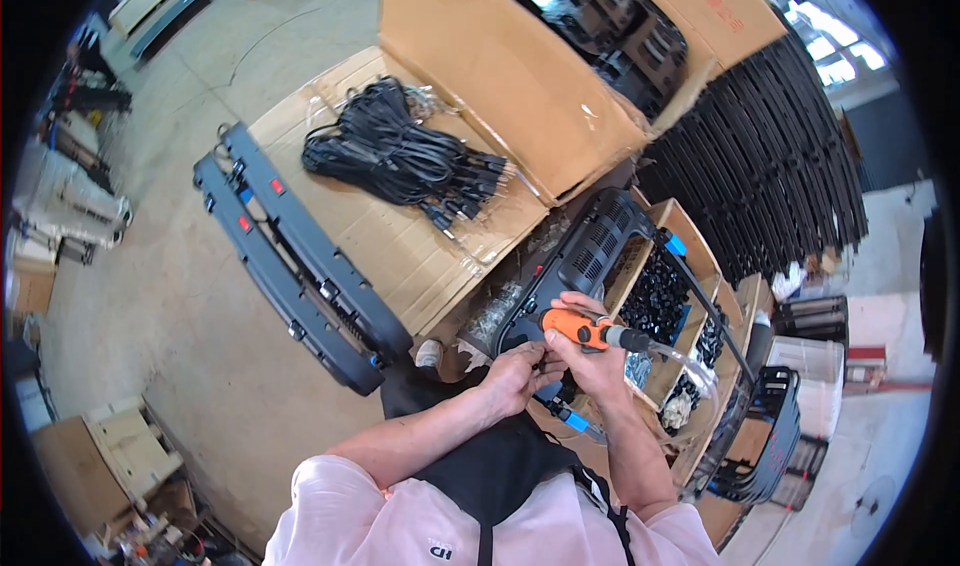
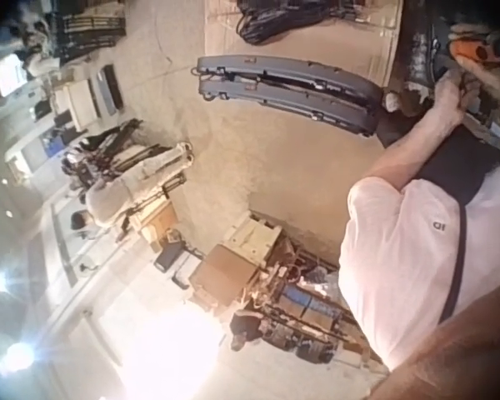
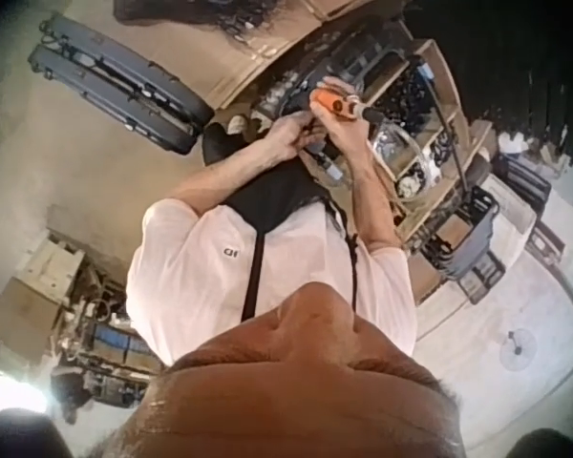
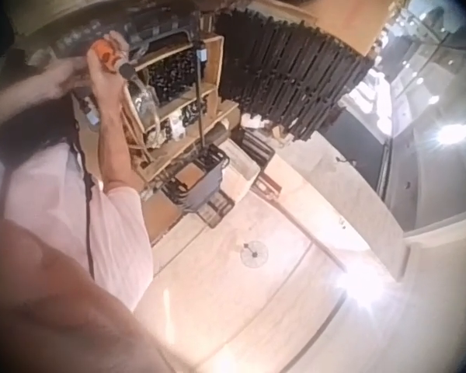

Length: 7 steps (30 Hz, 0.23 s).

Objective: Assembling the housing and internal wiring of leaf blowers in a manufacturing setting.

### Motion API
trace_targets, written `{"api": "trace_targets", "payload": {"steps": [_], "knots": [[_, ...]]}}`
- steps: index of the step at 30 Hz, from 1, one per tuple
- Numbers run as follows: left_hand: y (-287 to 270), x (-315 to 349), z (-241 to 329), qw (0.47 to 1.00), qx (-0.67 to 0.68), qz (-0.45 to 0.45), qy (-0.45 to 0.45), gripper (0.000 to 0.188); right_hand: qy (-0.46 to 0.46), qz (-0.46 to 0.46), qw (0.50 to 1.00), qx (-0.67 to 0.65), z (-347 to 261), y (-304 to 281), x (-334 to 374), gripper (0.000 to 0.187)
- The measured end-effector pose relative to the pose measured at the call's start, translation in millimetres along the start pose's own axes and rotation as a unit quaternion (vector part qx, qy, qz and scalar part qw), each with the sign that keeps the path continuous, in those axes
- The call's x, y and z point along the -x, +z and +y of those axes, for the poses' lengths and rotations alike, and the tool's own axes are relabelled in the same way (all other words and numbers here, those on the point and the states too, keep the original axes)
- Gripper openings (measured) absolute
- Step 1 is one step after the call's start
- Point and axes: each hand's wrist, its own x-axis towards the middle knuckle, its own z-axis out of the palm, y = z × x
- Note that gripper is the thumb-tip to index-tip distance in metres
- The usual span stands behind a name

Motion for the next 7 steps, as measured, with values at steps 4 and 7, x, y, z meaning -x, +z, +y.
{"api": "trace_targets", "payload": {"steps": [4, 7], "knots": [[5, -2, 0, 1.000, -0.016, -0.015, -0.006, 0.033, -0.031, 0.125, 0.991, -0.041, -23, -39, 40, 0.054], [18, -17, -6, 0.999, -0.026, -0.045, -0.004, 0.038, 0.013, 0.221, 0.963, -0.153, -14, -83, 97, 0.067]]}}
